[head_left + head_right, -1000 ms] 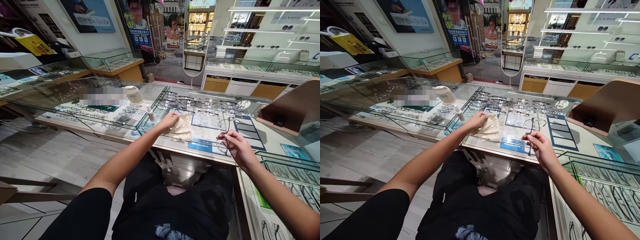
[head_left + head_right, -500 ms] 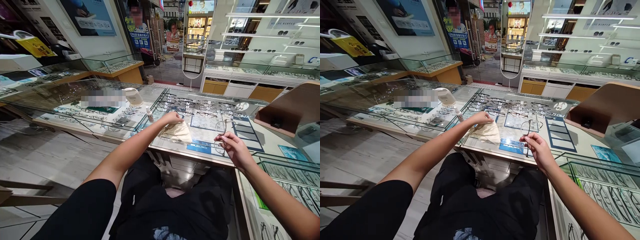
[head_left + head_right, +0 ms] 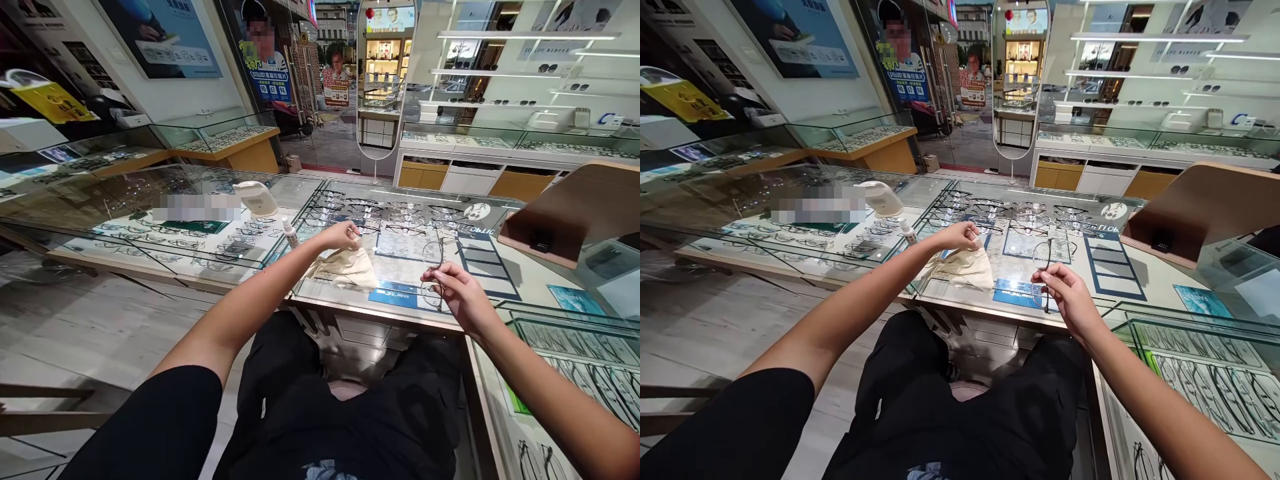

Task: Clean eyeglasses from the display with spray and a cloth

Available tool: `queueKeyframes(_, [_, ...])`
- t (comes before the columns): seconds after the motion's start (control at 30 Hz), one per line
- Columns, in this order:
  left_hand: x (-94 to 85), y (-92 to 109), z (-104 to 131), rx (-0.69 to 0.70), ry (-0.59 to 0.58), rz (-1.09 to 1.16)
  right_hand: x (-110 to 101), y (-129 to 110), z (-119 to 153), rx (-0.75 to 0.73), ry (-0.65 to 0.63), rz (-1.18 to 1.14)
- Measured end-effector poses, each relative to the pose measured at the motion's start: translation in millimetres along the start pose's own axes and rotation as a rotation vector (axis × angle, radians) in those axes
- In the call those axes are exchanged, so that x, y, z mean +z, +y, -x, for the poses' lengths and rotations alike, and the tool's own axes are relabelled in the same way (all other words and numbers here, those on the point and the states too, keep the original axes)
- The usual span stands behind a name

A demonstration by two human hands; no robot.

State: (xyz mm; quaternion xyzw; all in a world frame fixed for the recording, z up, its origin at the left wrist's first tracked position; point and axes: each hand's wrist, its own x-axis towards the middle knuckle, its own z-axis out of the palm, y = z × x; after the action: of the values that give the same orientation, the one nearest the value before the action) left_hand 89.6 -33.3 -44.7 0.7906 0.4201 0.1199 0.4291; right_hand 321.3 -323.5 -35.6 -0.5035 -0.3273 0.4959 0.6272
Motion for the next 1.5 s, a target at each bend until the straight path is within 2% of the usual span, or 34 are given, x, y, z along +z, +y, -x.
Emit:
queueKeyframes(0.13, [-6.7,-0.7,11.2,-0.028,-0.055,0.041,-0.8,1.6,-0.5,0.001,-0.006,0.0])
queueKeyframes(0.2, [-7.7,2.6,21.5,0.03,-0.051,0.035,-0.3,0.7,-0.4,0.002,-0.003,-0.003])
queueKeyframes(0.27, [-5.5,9.8,34.5,0.148,0.032,0.045,0.8,-1.5,-0.2,0.004,0.007,-0.002])
queueKeyframes(0.4, [6.6,37.7,64.1,0.405,0.192,0.051,1.6,-6.4,-0.1,-0.007,0.02,-0.002])
queueKeyframes(0.57, [25.0,84.5,91.0,0.662,0.206,0.046,-3.8,-11.8,-1.8,-0.026,0.014,0.004])
queueKeyframes(0.7, [42.5,111.1,96.0,0.836,0.097,0.058,-8.7,-22.0,-1.1,-0.03,-0.027,0.017])
queueKeyframes(0.8, [55.1,122.5,92.7,0.871,0.036,0.104,-9.0,-31.0,2.4,0.003,-0.075,0.043])
queueKeyframes(1.0, [69.1,134.8,85.6,0.952,0.132,0.051,-1.3,-38.4,10.4,0.09,-0.179,0.056])
queueKeyframes(1.13, [81.4,135.4,90.2,0.899,0.295,0.002,4.1,-37.7,13.3,0.1,-0.211,0.071])
queueKeyframes(1.2, [89.5,133.5,96.9,0.773,0.395,0.004,5.8,-36.0,13.9,0.081,-0.201,0.081])
queueKeyframes(1.27, [96.6,131.8,105.3,0.615,0.435,-0.016,7.3,-33.4,14.4,0.05,-0.184,0.096])
queueKeyframes(1.4, [102.2,131.2,118.4,0.384,0.369,-0.061,10.1,-27.5,16.0,-0.015,-0.168,0.153])
queueKeyframes(1.5, [101.0,127.9,118.4,0.287,0.238,0.069,11.1,-24.7,17.5,-0.08,-0.166,0.205])
